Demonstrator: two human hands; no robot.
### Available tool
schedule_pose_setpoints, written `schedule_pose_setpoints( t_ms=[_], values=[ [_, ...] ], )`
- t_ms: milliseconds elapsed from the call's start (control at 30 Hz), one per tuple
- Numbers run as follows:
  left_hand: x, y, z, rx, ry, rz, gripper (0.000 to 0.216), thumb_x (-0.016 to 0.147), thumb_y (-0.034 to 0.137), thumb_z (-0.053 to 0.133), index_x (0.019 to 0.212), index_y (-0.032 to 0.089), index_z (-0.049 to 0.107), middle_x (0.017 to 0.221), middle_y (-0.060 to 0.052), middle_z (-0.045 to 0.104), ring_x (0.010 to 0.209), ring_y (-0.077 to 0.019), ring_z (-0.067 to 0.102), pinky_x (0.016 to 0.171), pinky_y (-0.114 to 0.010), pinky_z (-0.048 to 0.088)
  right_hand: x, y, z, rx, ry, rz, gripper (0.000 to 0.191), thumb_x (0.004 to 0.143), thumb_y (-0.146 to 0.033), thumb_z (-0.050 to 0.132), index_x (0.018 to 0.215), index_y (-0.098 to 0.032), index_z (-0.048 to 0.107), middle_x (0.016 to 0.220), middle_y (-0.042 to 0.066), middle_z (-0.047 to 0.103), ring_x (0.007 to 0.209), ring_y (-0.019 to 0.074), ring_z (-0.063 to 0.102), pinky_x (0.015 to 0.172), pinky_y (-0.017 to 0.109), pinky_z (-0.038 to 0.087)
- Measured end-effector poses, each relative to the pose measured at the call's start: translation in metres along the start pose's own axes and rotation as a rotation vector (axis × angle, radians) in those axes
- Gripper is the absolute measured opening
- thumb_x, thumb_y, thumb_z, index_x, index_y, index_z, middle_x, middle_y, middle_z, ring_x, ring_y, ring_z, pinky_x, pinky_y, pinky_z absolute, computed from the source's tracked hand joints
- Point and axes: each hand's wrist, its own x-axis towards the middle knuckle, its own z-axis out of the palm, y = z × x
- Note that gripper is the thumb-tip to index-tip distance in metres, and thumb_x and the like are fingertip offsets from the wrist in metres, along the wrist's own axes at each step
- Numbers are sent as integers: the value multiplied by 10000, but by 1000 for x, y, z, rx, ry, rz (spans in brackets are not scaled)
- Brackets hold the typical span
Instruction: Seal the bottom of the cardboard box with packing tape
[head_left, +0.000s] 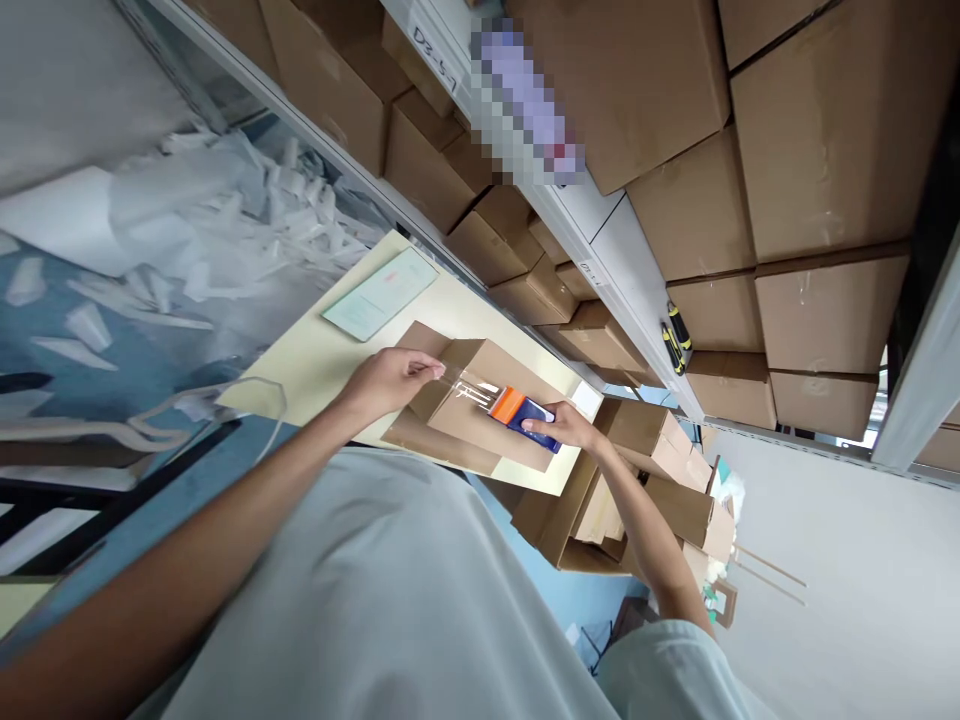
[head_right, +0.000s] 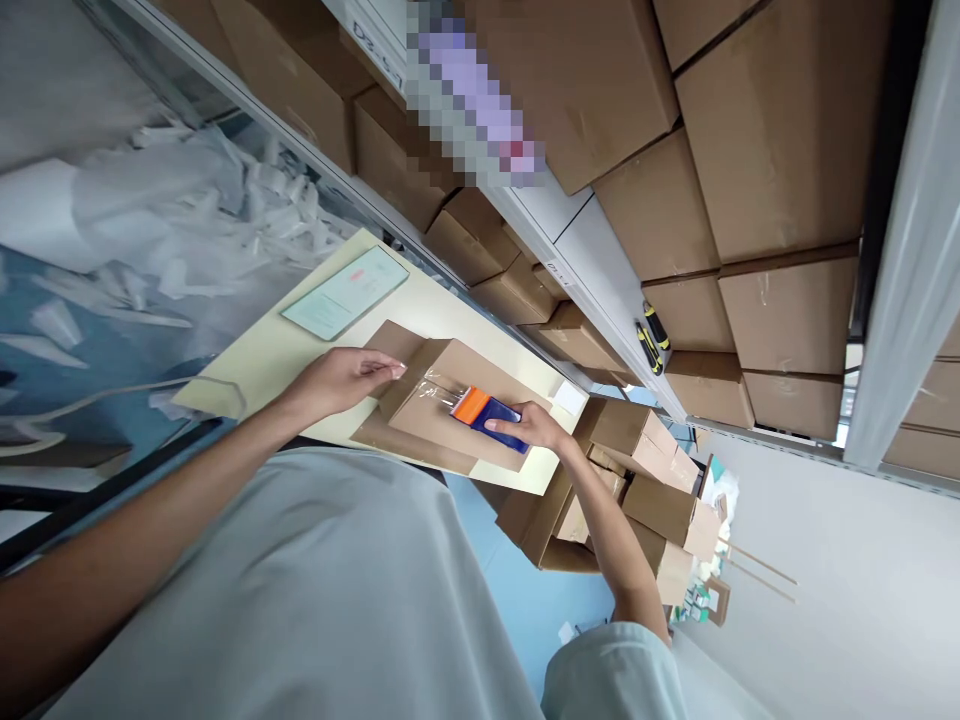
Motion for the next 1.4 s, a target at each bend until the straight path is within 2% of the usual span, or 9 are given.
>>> schedule_pose_setpoints(
  t_ms=[200,367,500,633,767,900,1033,1267,1400],
  values=[
    [10,-9,19,-19,32,-23,370,823,565,655,960,289,860,1083,-51,889,1041,-309,824,905,-358,638,2,0,2,17,-13,17,666,773,-836,790,777,-194,613,679,-43,520,630,119,473,590,261,386],
    [3,-10,41,-125,52,19,421,869,587,606,991,249,824,1086,-85,886,1045,-298,820,967,-367,626,1,-1,4,-1,9,30,699,746,-872,786,778,-191,632,680,-37,551,653,134,503,613,263,411],
    [-10,-1,50,49,135,27,434,966,500,521,1163,232,800,1191,-119,859,1094,-305,806,1014,-385,607,-1,-3,5,-8,19,19,710,740,-891,780,748,-201,615,676,-33,569,661,145,523,625,267,431],
    [-18,5,51,179,249,-28,608,984,477,534,1460,128,678,1510,-257,702,1395,-412,683,1152,-486,557,-1,-4,5,-13,22,0,727,736,-911,770,747,-199,624,678,-35,577,653,139,521,632,266,439],
    [-28,9,55,171,223,39,643,1043,462,481,1591,147,601,1549,-204,705,1426,-394,674,1211,-488,515,-2,-7,6,-31,40,-19,749,715,-939,759,701,-209,591,648,-42,548,640,131,502,622,262,420],
    [-39,24,73,228,130,73,635,1076,500,468,1596,163,609,1509,-191,738,1374,-388,713,1143,-457,547,-1,-9,8,-25,53,-50,766,686,-958,758,675,-212,583,633,-47,535,644,129,507,623,256,423],
    [-35,36,87,298,192,5,661,1122,528,366,1555,104,631,1380,-263,783,1262,-426,763,1036,-484,571,0,-11,10,9,43,-51,765,664,-949,785,687,-202,623,625,-39,587,635,134,566,608,247,447],
    [-23,23,83,260,200,-4,598,1103,514,387,1444,150,716,1272,-239,821,1215,-421,771,1020,-480,570,-3,-10,12,97,-83,-44,732,738,-912,802,746,-186,707,648,11,739,598,152,687,627,244,527],
    [-21,23,81,306,186,23,572,1099,498,353,1338,147,735,1212,-211,830,1171,-367,778,1012,-437,586,-3,-11,9,49,-120,-108,713,780,-886,803,669,-187,713,585,2,709,569,147,664,638,249,516]
  ],
)
